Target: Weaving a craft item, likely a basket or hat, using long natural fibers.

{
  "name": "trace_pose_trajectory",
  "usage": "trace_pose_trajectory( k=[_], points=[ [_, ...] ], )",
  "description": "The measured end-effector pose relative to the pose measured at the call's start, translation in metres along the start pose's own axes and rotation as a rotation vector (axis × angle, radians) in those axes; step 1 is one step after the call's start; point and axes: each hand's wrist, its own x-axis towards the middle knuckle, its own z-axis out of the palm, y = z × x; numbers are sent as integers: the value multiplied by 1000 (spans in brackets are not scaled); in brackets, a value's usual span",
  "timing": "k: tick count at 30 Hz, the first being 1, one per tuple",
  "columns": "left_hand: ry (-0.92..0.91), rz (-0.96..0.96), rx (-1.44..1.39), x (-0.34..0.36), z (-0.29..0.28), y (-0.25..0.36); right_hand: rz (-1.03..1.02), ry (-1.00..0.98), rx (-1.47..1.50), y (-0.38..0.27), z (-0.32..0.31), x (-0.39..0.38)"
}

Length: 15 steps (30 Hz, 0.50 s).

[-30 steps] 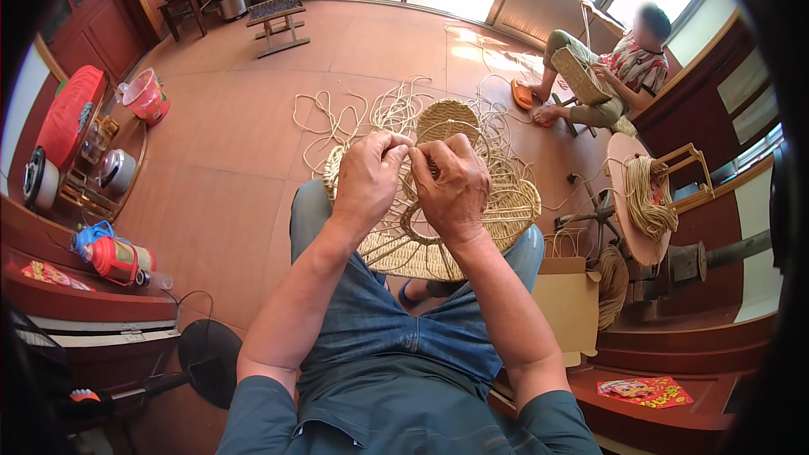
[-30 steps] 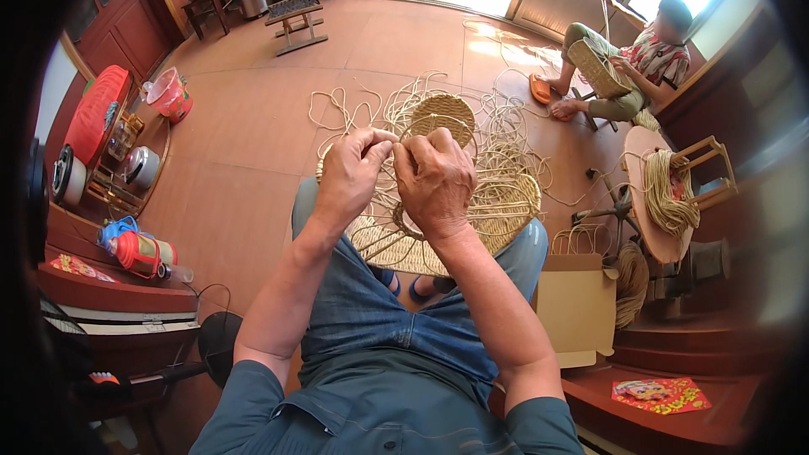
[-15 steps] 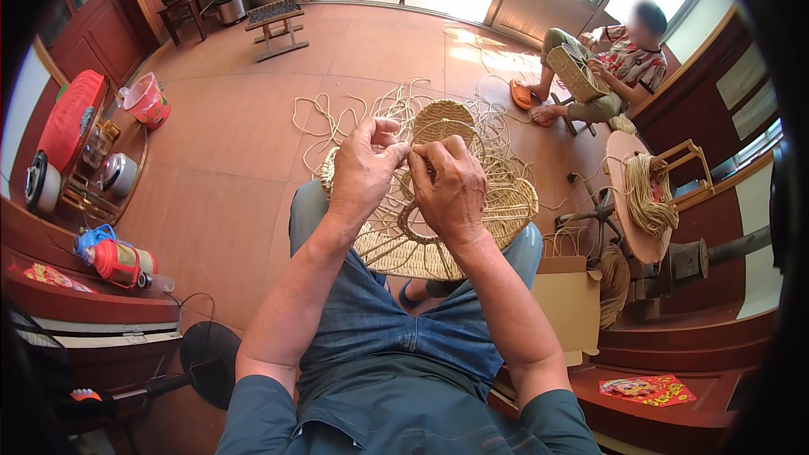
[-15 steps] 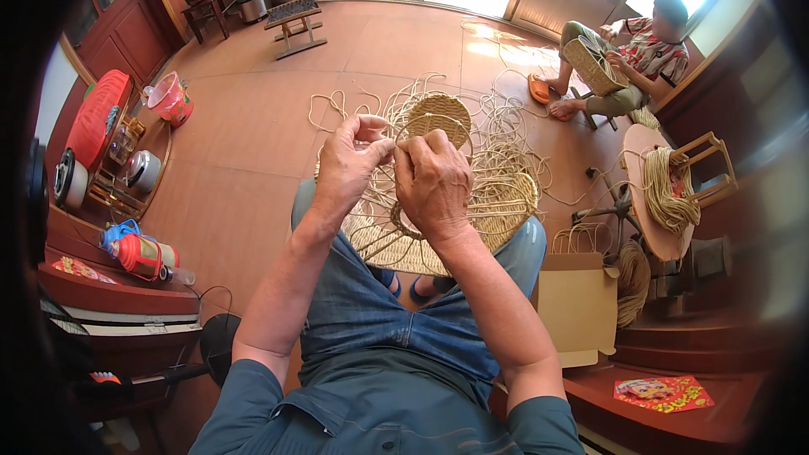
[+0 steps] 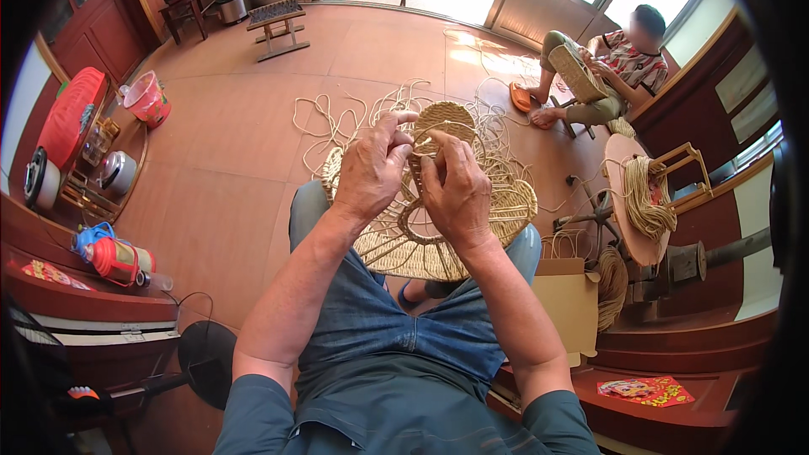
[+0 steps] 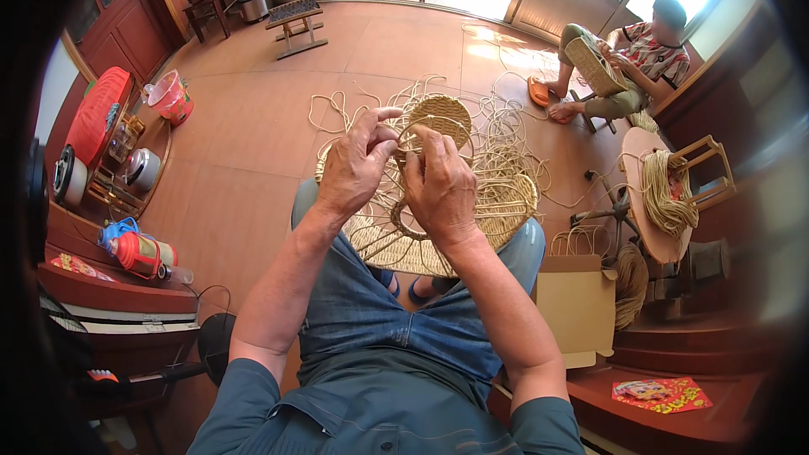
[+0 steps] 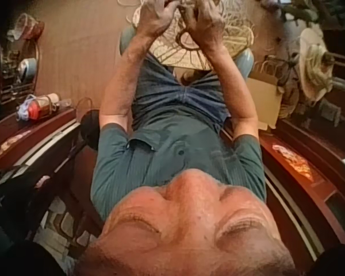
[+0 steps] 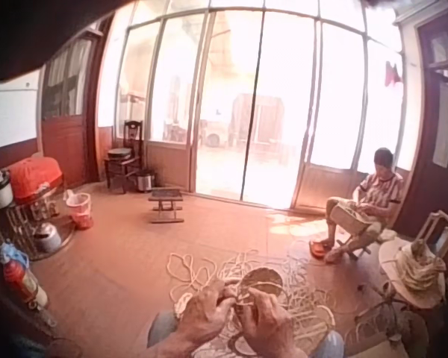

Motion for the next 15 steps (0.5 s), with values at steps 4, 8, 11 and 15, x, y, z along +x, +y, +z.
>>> trace_pose_trajectory(
  k=[4, 8, 11, 15],
  points=[
    [-86, -47, -178, 5, -6, -8, -46, -101, -104, 0, -7, 5],
    [-118, -66, -299, 5, -7, -11, -67, -154, -67, 4, -12, 8],
    [-88, -78, -259, 1, -5, -6, -72, -142, -58, 2, -13, 7],
    [6, -63, -254, -10, 3, -7, -37, -154, -44, -14, -21, -6]
  ],
)
